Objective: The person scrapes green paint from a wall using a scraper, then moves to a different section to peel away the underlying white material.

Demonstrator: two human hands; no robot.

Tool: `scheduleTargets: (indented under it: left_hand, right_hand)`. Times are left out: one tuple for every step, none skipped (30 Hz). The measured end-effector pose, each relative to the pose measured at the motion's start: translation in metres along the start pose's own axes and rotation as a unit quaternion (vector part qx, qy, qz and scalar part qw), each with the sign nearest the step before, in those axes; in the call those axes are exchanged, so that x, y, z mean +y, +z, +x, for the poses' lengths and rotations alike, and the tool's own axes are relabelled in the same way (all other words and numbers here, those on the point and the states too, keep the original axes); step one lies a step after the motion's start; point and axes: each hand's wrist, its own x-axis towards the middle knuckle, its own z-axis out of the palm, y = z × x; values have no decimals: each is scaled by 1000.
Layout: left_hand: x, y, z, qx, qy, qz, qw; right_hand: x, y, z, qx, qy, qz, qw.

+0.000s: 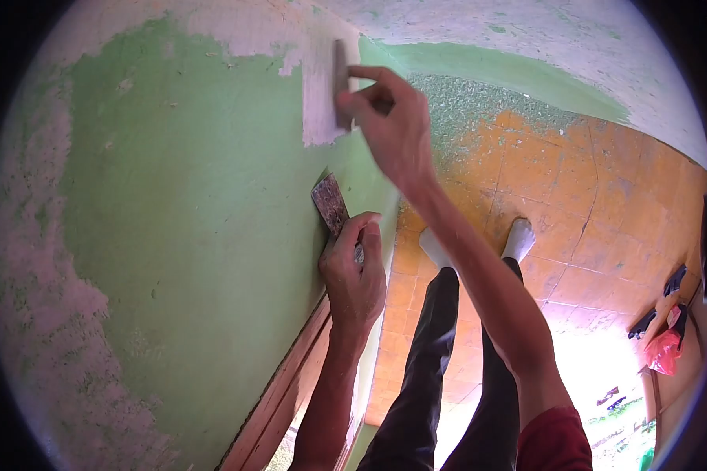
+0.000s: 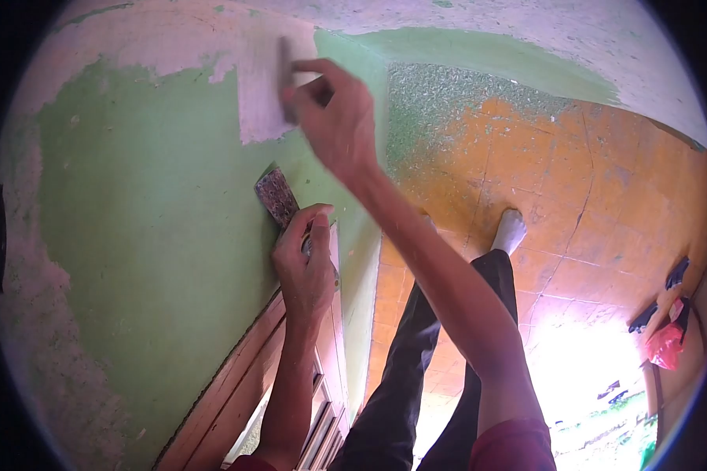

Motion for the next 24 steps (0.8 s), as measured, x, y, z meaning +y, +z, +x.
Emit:
scheduleTargets:
  left_hand:
    - [-3,0,-1,-3,-2,-4,1000]
    - [-5,0,-2,-6,-4,-9,1000]
    - [-5,1,-4,-5,-4,-10,1000]
    - [-6,1,-6,-4,-8,-1,1000]
    - [-6,1,-8,-3,-12,10,1000]
    - [-7,-1,-10,-4,-10,11,1000]
    - [-7,-1,-13,4,2,15,1000]
    - [-8,-2,-15,13,13,20,1000]
    - [-8,-3,-17,12,11,22,1000]
    - [-8,-4,-18,8,3,23,1000]
    - [-7,-4,-18,3,-1,21,1000]
    - [-7,-4,-19,4,-1,19,1000]
    - [-10,-4,-20,5,-3,20,1000]
    - [-11,-4,-20,6,-3,19,1000]
    - [-11,-4,-21,5,-1,14,1000]
    - [-10,-3,-22,5,-3,17,1000]
    - [-8,-4,-23,5,-3,23,1000]
    - [-5,-5,-25,-3,-20,18,1000]
    - [-3,-5,-25,-2,-16,18,1000]
    - [-2,-4,-25,-1,-13,20,1000]
    - [-4,-4,-28,-3,-13,22,1000]
    - [-5,-3,-29,-4,-13,23,1000]
    - [-6,-1,-28,-2,-17,15,1000]
    - [-7,0,-30,-3,-26,7,1000]
  right_hand:
    - [-12,-1,-14,-35,-29,13,999]
    - [-7,-1,-22,-36,-30,12,999]
    - [5,0,-31,-39,-30,13,999]
    - [16,-1,-36,-41,-31,15,999]
    - [25,0,-31,-39,-32,16,999]
    - [35,-1,-15,-17,23,-3,1000]
    - [41,-1,-2,4,78,-24,997]
    - [32,2,6,15,74,-44,996]
    - [24,3,4,15,76,-43,996]
    - [4,3,0,9,36,-18,999]
    - [-9,4,-4,3,-9,5,1000]
    - [-13,5,-11,-18,-71,-8,997]
    - [-11,4,-19,-18,-71,-11,997]
    - [-4,3,-26,-45,-89,1,995]
    - [3,2,-31,-71,-106,13,992]
    - [12,-2,-28,-58,-70,-20,996]
    - [14,-3,-19,-55,-72,-22,996]
    - [16,-1,-8,-26,-36,-45,998]
    - [15,1,2,4,0,-68,998]
    - [2,3,7,9,30,-65,997]
    - [-9,5,4,11,33,-64,997]
    - [-23,8,-4,3,-50,-37,998]
    - [-30,11,-9,-7,-135,-10,991]
    - [-27,11,-18,-42,-129,32,990]
